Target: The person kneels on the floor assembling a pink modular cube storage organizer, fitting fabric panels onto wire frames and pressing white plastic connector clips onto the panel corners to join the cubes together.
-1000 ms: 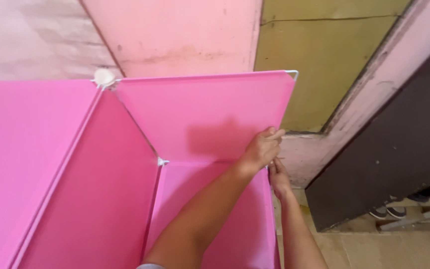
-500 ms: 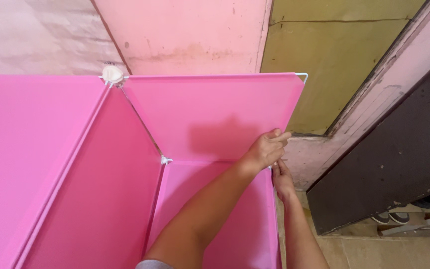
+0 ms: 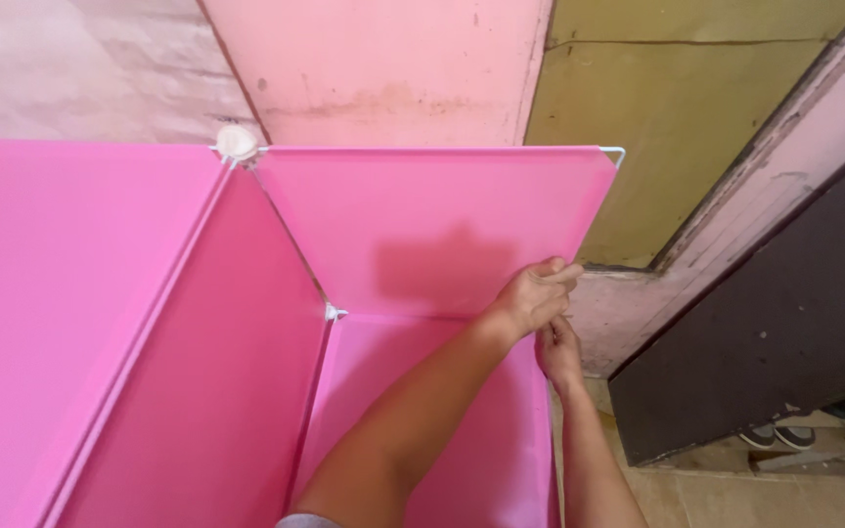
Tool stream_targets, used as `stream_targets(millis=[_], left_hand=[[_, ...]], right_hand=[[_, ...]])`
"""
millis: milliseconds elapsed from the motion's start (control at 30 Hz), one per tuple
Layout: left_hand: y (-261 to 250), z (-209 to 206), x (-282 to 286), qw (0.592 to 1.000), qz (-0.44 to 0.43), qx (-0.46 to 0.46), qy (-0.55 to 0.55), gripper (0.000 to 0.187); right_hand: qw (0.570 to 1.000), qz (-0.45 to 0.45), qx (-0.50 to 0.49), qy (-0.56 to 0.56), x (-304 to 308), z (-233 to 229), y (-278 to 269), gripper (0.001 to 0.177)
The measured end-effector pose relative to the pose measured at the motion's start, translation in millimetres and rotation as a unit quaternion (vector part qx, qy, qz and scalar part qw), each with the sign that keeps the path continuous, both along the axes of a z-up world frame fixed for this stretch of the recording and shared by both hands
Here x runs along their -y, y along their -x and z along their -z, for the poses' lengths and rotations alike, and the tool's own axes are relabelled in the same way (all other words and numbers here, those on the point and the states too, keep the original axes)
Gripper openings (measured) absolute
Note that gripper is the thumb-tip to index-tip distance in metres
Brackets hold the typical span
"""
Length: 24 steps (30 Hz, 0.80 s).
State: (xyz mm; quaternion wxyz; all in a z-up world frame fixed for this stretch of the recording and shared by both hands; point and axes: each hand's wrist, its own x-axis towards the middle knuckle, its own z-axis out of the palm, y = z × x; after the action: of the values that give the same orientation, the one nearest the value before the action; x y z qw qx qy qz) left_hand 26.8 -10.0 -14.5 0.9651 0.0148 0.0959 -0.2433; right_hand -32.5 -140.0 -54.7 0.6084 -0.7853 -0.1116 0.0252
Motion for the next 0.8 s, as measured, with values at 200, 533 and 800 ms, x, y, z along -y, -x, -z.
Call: stream_targets(millis=[200,533,800], left_hand=[[58,-41,-8,0.223,0.236,-0.457,0.828,0.033],[193,22,-146,-0.215,0.557,0.15,0.788,0.039],[172,84,-204,-0.346,0.495,0.259,0.753,0.042]], right_hand=[[0.997,0.047,0.037,0.045,-1,9,-2,0.019],[0.996,0.033,0.077,0.039,-2,-7,6,0.02],[0.997,0.035,0.048,0.041,-5,-28,16,0.022]])
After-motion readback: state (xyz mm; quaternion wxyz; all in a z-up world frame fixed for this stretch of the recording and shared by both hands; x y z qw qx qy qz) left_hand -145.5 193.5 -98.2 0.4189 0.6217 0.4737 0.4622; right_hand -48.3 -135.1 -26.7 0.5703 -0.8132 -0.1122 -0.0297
